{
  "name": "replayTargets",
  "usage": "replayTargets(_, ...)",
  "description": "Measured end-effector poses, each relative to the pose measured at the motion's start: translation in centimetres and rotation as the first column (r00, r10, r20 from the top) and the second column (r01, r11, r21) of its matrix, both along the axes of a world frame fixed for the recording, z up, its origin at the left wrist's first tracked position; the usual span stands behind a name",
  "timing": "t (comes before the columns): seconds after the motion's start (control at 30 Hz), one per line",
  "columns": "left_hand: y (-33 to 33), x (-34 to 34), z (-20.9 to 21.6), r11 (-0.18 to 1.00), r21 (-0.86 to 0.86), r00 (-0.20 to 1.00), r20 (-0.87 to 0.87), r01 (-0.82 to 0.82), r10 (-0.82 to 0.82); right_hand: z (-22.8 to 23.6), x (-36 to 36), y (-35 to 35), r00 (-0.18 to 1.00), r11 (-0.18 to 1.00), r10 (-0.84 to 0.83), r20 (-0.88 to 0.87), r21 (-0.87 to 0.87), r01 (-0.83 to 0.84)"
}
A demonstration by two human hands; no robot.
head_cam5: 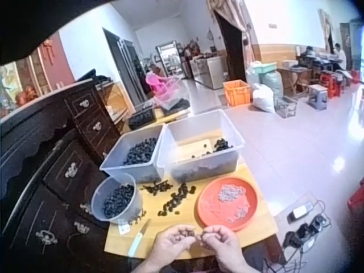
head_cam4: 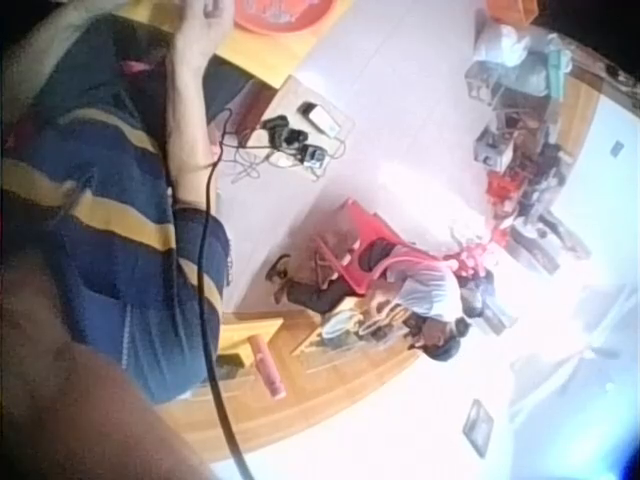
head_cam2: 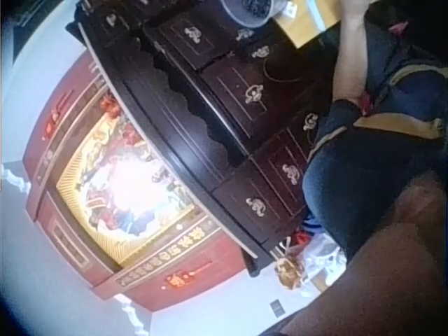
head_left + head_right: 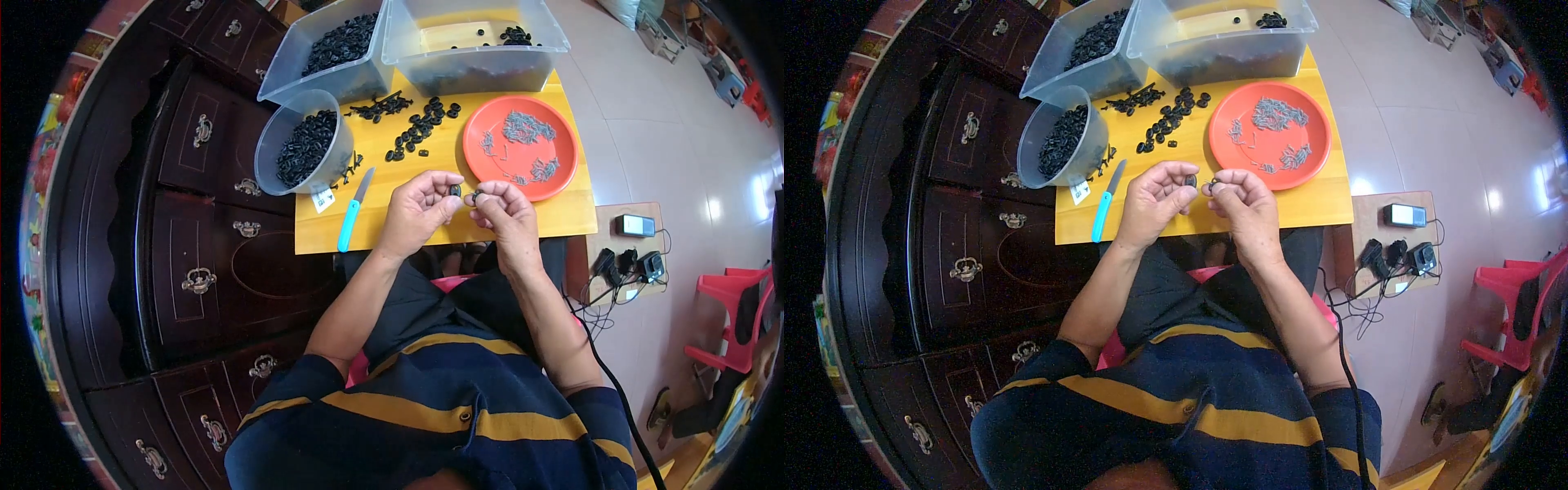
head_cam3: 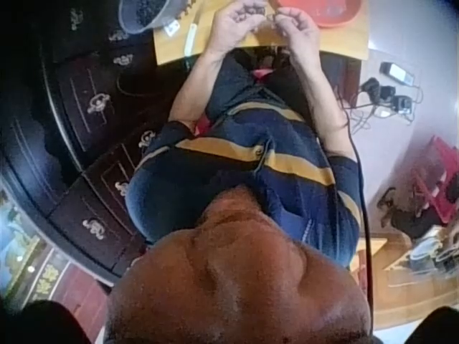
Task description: The person trims small plastic components using a knife and assembles the plastic parts together by hand.
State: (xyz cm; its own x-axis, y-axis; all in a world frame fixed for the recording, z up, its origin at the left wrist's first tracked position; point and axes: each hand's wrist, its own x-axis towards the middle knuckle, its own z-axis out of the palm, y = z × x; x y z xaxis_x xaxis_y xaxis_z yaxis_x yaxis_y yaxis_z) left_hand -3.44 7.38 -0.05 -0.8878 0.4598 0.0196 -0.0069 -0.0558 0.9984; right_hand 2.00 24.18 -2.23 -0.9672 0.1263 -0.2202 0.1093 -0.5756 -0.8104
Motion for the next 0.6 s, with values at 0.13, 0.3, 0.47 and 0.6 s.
replayTargets(0.13,0.0,0.1,-0.1,1.0,0.021,0.999,0.031,-0.007,0.006,0.1,0.0,0.0,1.0,1.0,-0.008,0.009,0.002,0.008)
replayTargets(0.3,0.4,0.5,-0.4,0.999,0.049,0.999,0.027,0.017,-0.018,-0.2,-0.1,0.2,1.0,0.998,-0.024,0.015,-0.051,0.025)
replayTargets(0.47,2.6,3.0,-0.1,0.995,0.098,0.997,0.065,0.036,-0.042,-0.4,-0.4,0.2,0.995,0.964,-0.063,0.082,-0.253,0.082)
replayTargets(0.6,3.7,5.0,-0.7,0.974,-0.186,0.989,-0.043,0.131,-0.141,-1.3,-0.5,0.6,0.994,0.873,-0.025,0.109,-0.481,0.075)
